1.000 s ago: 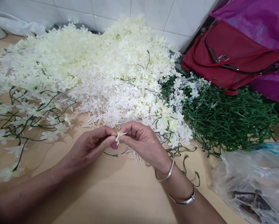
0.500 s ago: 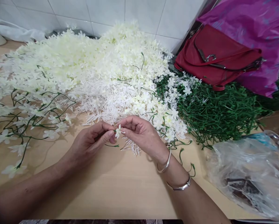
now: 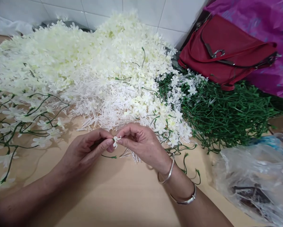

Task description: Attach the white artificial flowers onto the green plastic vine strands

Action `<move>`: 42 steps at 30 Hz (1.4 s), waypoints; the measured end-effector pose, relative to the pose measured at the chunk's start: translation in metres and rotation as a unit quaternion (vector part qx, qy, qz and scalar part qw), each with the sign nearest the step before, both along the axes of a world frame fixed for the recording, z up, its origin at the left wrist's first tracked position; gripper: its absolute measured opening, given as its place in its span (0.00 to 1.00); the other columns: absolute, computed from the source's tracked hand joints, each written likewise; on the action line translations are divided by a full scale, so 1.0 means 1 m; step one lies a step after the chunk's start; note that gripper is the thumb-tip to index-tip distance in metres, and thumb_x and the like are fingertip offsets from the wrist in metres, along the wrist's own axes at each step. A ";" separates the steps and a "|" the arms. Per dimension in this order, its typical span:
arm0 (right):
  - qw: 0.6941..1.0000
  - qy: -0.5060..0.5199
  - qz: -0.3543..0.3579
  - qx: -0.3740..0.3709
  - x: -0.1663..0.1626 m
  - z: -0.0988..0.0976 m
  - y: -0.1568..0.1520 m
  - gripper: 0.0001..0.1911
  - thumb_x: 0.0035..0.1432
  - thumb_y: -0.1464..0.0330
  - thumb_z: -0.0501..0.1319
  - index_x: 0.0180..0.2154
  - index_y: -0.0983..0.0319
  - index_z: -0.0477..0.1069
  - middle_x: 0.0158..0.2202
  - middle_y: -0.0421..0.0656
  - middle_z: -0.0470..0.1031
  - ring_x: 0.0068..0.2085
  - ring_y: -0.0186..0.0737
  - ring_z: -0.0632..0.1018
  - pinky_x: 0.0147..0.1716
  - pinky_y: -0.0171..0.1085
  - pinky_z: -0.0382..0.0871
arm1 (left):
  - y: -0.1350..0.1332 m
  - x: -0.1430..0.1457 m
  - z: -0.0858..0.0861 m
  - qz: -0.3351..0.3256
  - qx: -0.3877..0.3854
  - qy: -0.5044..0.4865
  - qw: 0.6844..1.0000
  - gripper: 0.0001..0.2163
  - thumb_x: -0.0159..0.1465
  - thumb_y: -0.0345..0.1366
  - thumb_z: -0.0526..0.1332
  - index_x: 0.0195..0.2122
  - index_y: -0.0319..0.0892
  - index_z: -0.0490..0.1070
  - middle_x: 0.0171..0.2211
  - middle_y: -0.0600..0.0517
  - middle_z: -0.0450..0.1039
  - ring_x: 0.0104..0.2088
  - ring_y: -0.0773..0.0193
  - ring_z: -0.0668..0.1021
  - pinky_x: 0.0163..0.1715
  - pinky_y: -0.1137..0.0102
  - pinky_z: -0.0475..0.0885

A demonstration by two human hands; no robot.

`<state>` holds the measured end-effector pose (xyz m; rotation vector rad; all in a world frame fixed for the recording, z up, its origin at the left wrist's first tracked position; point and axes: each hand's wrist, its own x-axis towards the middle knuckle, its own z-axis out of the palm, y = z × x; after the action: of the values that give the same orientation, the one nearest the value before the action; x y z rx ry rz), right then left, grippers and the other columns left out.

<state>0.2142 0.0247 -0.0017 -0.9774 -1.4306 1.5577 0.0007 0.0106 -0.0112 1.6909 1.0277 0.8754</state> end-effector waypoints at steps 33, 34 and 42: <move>0.816 -0.371 -0.106 0.429 0.014 -0.002 0.012 0.17 0.70 0.71 0.63 0.57 0.55 0.78 0.60 0.47 0.80 0.63 0.55 0.70 0.64 0.64 0.65 | 0.003 -0.006 0.006 0.025 0.189 0.124 0.974 0.10 0.71 0.36 0.62 0.32 0.41 0.71 0.35 0.50 0.71 0.32 0.65 0.74 0.32 0.70 0.70; 0.823 -0.356 -0.110 0.428 0.013 -0.001 0.010 0.17 0.70 0.71 0.63 0.57 0.54 0.78 0.59 0.46 0.81 0.63 0.54 0.71 0.64 0.63 0.66 | 0.005 -0.006 0.006 0.055 0.209 0.131 0.968 0.07 0.72 0.36 0.62 0.35 0.41 0.72 0.35 0.50 0.72 0.32 0.66 0.75 0.32 0.70 0.70; 0.887 -0.241 -0.022 0.393 0.003 0.009 -0.003 0.14 0.70 0.73 0.62 0.51 0.51 0.80 0.53 0.42 0.84 0.56 0.45 0.80 0.60 0.53 0.72 | 0.007 -0.001 0.006 0.118 0.212 0.100 0.965 0.03 0.71 0.32 0.63 0.45 0.45 0.74 0.37 0.53 0.79 0.33 0.68 0.79 0.37 0.73 0.74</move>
<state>0.2170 0.0219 0.0076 -0.8878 -2.1161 0.5657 -0.0007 0.0173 -0.0049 2.0760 1.2639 1.1596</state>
